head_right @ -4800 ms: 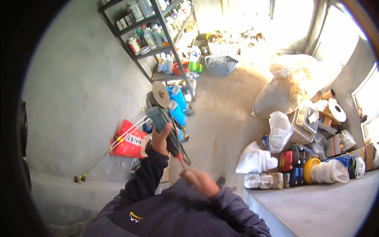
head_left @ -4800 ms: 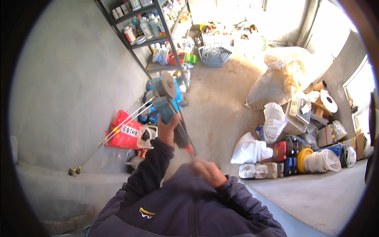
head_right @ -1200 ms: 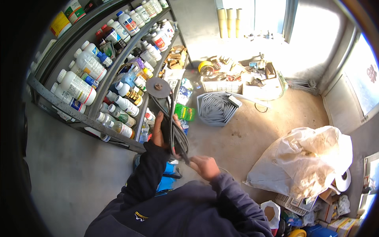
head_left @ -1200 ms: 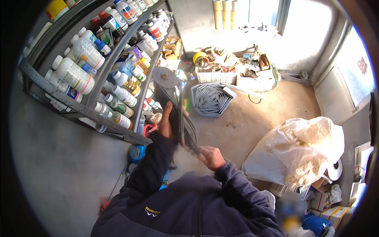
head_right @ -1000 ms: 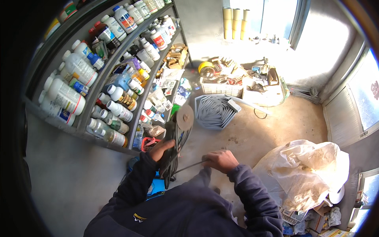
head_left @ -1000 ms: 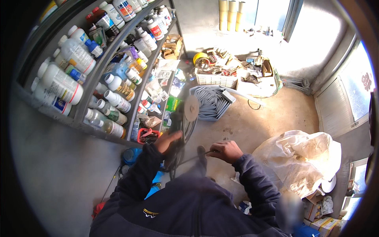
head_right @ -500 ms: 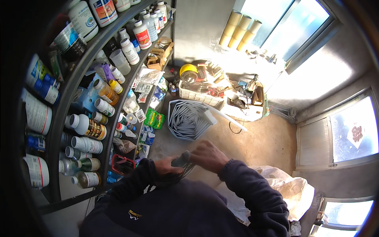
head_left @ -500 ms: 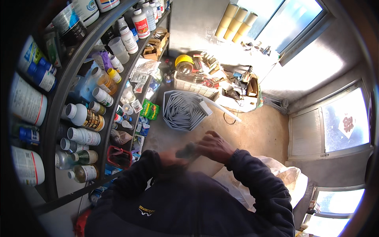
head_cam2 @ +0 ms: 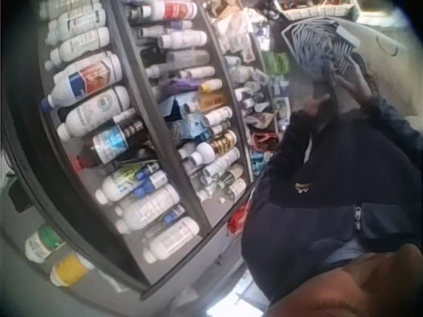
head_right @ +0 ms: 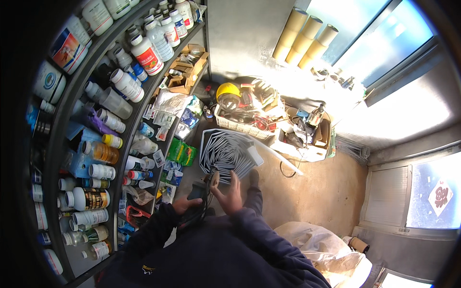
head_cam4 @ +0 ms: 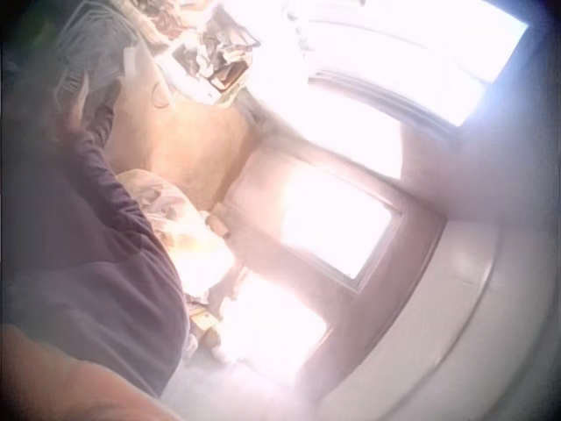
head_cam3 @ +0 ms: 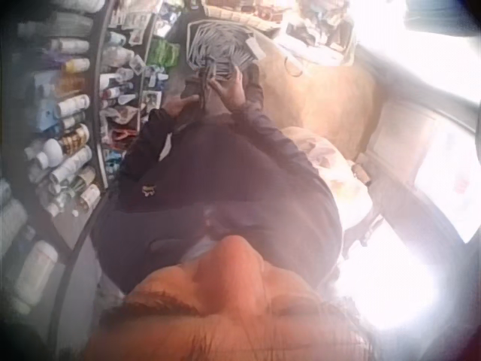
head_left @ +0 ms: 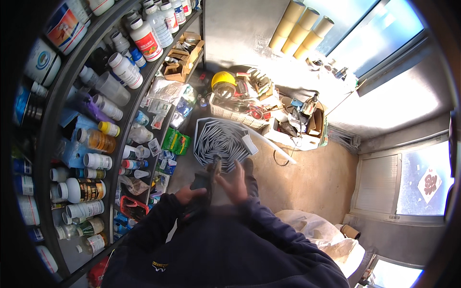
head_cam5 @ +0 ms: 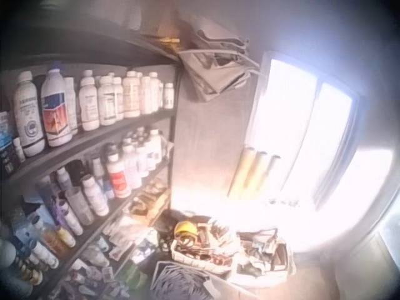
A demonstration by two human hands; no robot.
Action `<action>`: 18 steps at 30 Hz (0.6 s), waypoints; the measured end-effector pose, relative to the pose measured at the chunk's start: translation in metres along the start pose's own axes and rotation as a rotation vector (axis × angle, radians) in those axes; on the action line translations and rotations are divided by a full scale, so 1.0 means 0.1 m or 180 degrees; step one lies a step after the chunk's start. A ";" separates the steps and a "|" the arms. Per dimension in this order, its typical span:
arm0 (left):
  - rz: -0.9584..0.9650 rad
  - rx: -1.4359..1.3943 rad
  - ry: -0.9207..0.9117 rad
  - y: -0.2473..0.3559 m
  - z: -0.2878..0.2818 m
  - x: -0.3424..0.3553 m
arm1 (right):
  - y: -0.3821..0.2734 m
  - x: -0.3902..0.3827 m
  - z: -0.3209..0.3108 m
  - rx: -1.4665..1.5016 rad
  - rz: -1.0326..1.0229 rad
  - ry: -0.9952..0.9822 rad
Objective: The person uses an angle grinder to cut several metal pipes on the floor, producing sparks. After cutting, the person moves the cut pieces, picks up a hammer, and walks through the workshop.
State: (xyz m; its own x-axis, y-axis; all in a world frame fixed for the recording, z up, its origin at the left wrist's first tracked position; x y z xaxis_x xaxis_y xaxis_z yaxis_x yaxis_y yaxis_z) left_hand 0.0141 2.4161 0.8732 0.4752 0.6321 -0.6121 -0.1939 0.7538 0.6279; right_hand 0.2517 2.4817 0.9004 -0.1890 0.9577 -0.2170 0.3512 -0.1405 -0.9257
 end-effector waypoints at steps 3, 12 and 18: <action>0.0369 0.0342 0.0816 0.31 0.00 0.60 | 0.36 0.51 0.01 0.2185 0.2323 -0.1533; 0.0522 0.1821 0.2076 1.19 0.94 2.29 | 1.25 2.37 -1.07 0.2030 0.2424 -0.1306; -0.0326 0.0400 0.1815 0.27 1.18 2.46 | 2.37 4.63 -2.25 0.0794 0.1200 -0.0827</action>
State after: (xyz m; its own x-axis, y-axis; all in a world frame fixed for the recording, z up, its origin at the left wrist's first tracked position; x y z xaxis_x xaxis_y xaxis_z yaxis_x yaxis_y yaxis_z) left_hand 0.2272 2.5707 0.7960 -0.0567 0.5802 -0.8125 -0.0516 0.8110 0.5827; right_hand 0.4540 2.9486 0.6505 -0.3241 0.7396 -0.5899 0.2153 -0.5495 -0.8073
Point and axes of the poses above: each hand's wrist, its own x-axis towards the middle knuckle, its own z-axis out of the palm, y = z × x, the point moved 2 cm from there along x, towards the middle knuckle, and after that the axes turned 3 degrees about -y, right-handed, at the moved point
